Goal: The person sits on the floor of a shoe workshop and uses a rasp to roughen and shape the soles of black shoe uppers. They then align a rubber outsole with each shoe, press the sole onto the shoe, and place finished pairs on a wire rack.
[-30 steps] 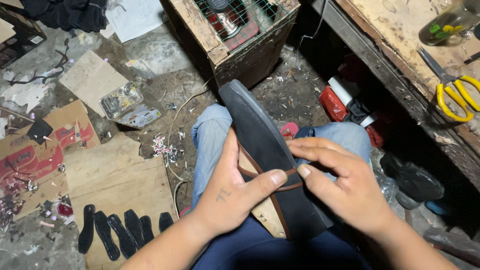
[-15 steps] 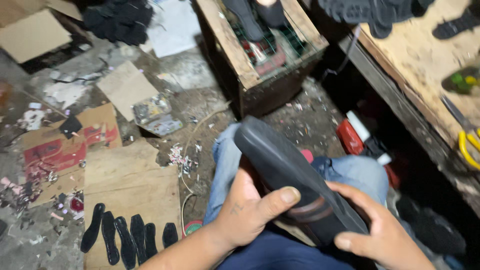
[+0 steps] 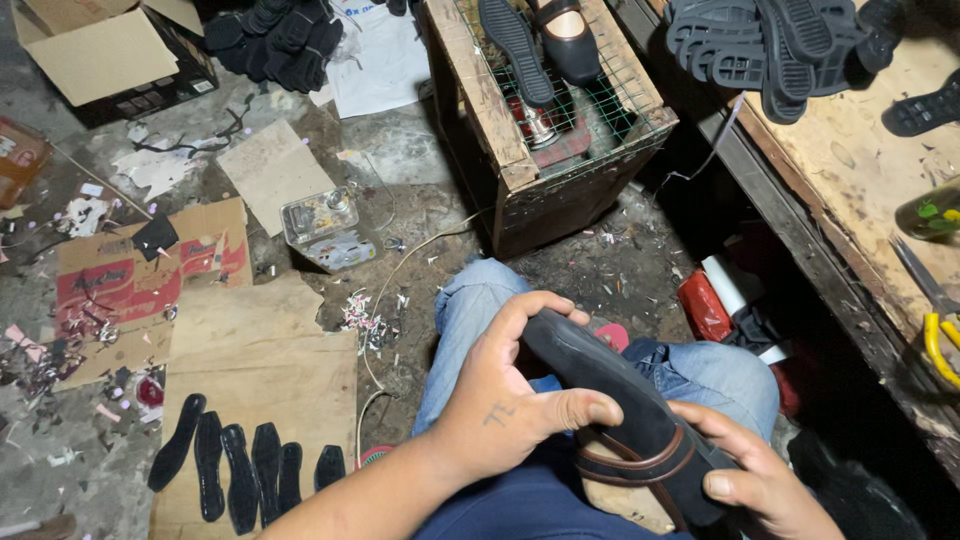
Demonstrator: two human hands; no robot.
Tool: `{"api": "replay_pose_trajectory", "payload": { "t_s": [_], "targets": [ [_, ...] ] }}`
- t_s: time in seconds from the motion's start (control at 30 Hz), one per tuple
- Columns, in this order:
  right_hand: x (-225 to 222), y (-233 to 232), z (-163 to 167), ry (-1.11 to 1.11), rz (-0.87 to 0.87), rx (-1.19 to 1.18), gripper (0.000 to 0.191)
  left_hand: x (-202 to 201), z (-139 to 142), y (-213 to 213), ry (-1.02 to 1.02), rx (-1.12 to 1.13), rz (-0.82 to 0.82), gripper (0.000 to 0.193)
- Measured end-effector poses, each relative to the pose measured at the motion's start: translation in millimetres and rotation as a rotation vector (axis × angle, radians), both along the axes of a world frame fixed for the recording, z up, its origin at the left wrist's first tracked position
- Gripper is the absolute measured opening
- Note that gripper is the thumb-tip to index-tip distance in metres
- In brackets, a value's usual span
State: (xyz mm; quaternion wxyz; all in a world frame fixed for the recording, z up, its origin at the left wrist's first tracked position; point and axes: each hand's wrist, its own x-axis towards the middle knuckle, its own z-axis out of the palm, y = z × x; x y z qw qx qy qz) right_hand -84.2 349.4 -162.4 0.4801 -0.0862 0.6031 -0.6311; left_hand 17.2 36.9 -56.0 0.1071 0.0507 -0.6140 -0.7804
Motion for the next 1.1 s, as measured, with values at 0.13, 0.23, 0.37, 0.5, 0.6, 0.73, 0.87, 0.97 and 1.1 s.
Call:
{"api": "replay_pose_trajectory", "payload": {
  "t_s": [0.13,0.23,0.37,0.5,0.6,0.73,0.87,0.97,1.1],
  "targets": [
    [0.0,-0.3,-2.3,-0.004,0.000,0.001,0.098,2.7,3.9,-0.4,-0.004,-0.013,-0.013,0.074],
    [-2.4,7.6,-8.1,0.069,0.034,-0.001,0.098,4.8,6.3,1.0,0.000,0.028,-0.045,0.074],
    [-3.0,12.2,-9.1,0.161,0.063,0.001,0.096,6.2,13.7,1.8,0.030,0.015,-0.077,0.075],
    [4.6,-17.2,7.4,0.335,-0.026,-0.025,0.090,-3.2,33.6,3.0,0.154,0.125,-0.113,0.085],
    [17.4,-58.5,27.9,0.520,-0.058,0.036,0.084,-16.5,51.0,-5.1,0.115,-0.029,-0.117,0.091],
    [24.9,-90.7,66.3,0.688,-0.082,-0.023,0.057,-25.9,56.4,-24.0,0.036,-0.754,-0.176,0.087],
    [26.6,-104.1,88.7,0.389,-0.302,-0.210,0.039,-27.6,35.7,-20.1,-0.077,-0.919,-0.321,0.079],
    [21.2,-113.9,88.3,0.509,-0.181,-0.295,0.037,-24.3,20.6,-17.6,-0.097,-0.891,-0.264,0.077],
    [14.9,-124.1,79.2,0.475,-0.183,-0.290,0.038,-21.5,13.7,-20.8,-0.101,-0.863,-0.228,0.078]
  ]
}}
